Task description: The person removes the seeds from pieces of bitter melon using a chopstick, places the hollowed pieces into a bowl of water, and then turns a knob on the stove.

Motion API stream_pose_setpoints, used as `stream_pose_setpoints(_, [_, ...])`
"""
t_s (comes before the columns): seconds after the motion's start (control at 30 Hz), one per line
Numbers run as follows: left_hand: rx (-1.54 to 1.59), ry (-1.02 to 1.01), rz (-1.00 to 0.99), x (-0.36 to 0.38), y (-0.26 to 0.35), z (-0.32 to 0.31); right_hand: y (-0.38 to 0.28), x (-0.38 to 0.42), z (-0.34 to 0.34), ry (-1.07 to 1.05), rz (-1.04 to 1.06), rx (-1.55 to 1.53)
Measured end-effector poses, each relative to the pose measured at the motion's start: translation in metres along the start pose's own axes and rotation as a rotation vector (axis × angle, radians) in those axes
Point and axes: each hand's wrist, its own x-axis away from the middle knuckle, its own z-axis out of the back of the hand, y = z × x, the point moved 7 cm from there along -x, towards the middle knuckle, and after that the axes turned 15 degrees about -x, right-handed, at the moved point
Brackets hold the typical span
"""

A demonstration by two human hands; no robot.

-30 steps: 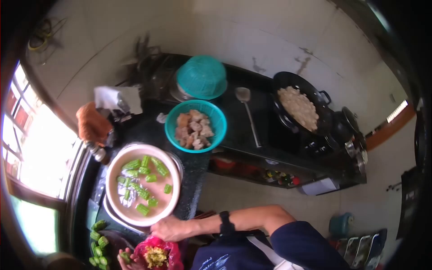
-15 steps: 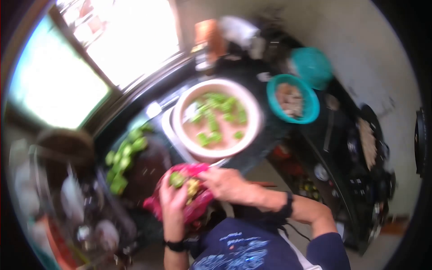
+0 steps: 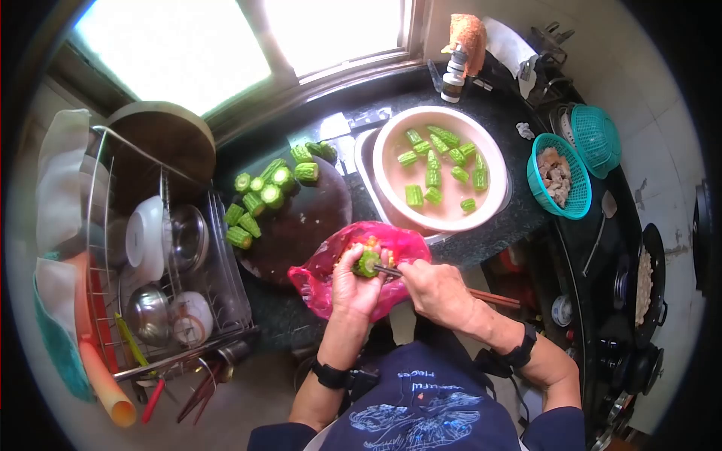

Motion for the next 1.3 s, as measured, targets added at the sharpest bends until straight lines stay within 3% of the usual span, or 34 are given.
stream_pose_setpoints(0.23, [0.064, 0.051, 0.0, 0.001, 0.002, -0.007, -0.011, -0.006, 0.001, 0.03, 0.037, 0.096])
stream_pose_setpoints(0.43, [-0.006, 0.084, -0.049, -0.007, -0.001, -0.005, -0.015, -0.01, -0.013, -0.141, 0.008, 0.244])
stream_pose_setpoints(0.5, [0.069, 0.028, 0.029, -0.01, -0.011, -0.008, -0.008, -0.012, -0.023, -0.121, -0.006, 0.282])
stream_pose_setpoints(0.63, [-0.104, 0.073, -0.072, -0.013, -0.017, -0.004, -0.007, -0.021, -0.037, -0.118, 0.017, 0.205])
stream_pose_setpoints(0.77, [-0.079, -0.044, -0.048, -0.018, -0.006, 0.001, 0.008, -0.027, -0.057, -0.084, -0.011, 0.314])
stream_pose_setpoints(1.0, [-0.091, 0.089, -0.017, -0.024, -0.001, 0.017, -0.002, -0.027, -0.056, -0.051, 0.156, 0.405])
stream_pose_setpoints(1.1, [-0.121, 0.106, -0.011, -0.03, 0.003, 0.028, -0.007, -0.026, -0.048, -0.079, 0.105, 0.321])
stream_pose_setpoints(1.17, [-0.125, 0.122, -0.121, -0.031, 0.013, 0.035, -0.014, -0.018, -0.034, -0.131, 0.041, 0.299])
stream_pose_setpoints(1.2, [-0.069, 0.225, -0.142, -0.026, 0.024, 0.04, -0.013, -0.015, -0.03, -0.18, -0.023, 0.277])
stream_pose_setpoints(1.3, [-0.043, 0.143, -0.157, -0.017, 0.035, 0.029, -0.017, -0.011, -0.02, -0.144, 0.004, 0.186])
